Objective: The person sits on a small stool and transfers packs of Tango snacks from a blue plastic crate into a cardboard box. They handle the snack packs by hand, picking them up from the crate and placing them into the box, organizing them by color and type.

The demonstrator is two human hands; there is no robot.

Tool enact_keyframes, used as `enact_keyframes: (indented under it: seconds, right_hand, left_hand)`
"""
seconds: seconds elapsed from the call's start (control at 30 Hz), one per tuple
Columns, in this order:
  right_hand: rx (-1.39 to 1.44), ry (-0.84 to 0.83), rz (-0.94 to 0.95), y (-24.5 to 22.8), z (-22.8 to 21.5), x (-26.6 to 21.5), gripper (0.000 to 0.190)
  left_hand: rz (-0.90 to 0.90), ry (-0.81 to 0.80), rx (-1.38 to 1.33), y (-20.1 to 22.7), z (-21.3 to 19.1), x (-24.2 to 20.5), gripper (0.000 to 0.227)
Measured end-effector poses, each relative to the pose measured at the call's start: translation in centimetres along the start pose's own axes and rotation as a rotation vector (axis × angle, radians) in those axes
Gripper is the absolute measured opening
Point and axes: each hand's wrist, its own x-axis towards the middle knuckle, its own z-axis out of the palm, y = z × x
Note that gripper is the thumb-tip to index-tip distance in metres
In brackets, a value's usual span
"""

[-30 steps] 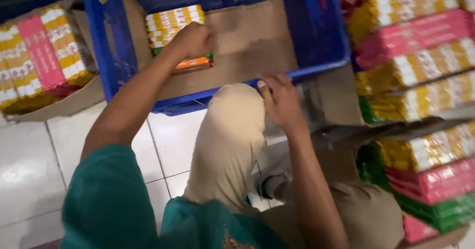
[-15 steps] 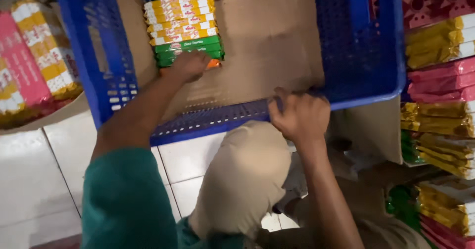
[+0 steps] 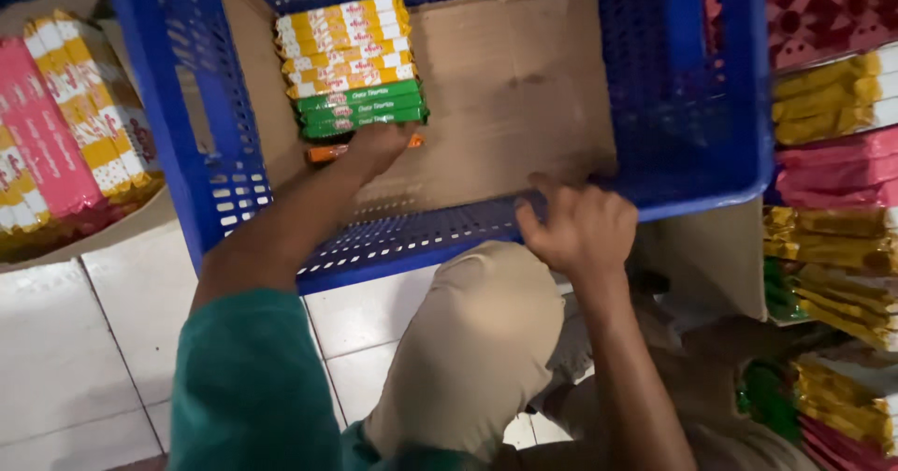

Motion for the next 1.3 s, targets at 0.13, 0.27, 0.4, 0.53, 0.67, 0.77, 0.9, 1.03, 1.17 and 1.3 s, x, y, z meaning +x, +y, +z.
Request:
enact_keyframes:
  seconds: [0.13, 0.27, 0.4, 0.53, 0.67, 0.77, 0.9, 1.03, 1.17, 1.3]
  right_hand:
    - [-0.021, 0.100, -0.038, -0.1, 0.1, -0.2, 0.032]
    - [0.091, -0.648, 0.199, 0.2, -0.9, 1.5, 0.083]
    - [0.159, -0.625, 0.259, -1.2, -6.5, 3.7, 0.078]
    - [0.793, -0.317, 0.288, 1.8, -3.6, 1.4, 0.099]
    - [1.026, -0.261, 0.324, 6.3, -8.5, 1.0, 0.109]
    - [1.326, -0.275, 0.474, 9.5, -17.2, 1.2, 0.098]
    - [1.493, -0.093, 0.352, 13.9, -23.6, -4.6, 0.060]
    - [1.323, -0.030, 0.589, 15.0, -28.3, -12.4, 0.040]
    - [1.066, 0.071, 0.658, 18.0, -31.5, -18.9, 0.033]
    - [0.869, 0.245, 1.218, 19.8, -36.1, -25.0, 0.070]
  left_hand:
    - [-0.294, -0.895, -0.801, -2.3, -3.9, 2.6, 0.057]
    - [-0.481, -0.677, -1.022, -2.7, -7.7, 8.7, 0.066]
    - [-0.584, -0.504, -1.159, -4.3, -16.1, 14.5, 0.062]
    - [-0.599, -0.192, -1.355, -3.1, -26.7, 20.2, 0.069]
    - [-0.495, 0.008, -1.453, 1.5, -33.8, 23.0, 0.069]
    - [-0.420, 0.048, -1.775, 6.6, -37.8, 24.2, 0.064]
    - [-0.288, 0.018, -1.954, 15.1, -39.8, 25.4, 0.070]
    - [-0.207, -0.087, -2.192, 24.0, -41.1, 25.3, 0.076]
    - [-0.025, -0.232, -2.215, 32.3, -35.4, 25.6, 0.073]
    - [0.208, -0.764, -1.447, 35.6, -36.6, 23.9, 0.089]
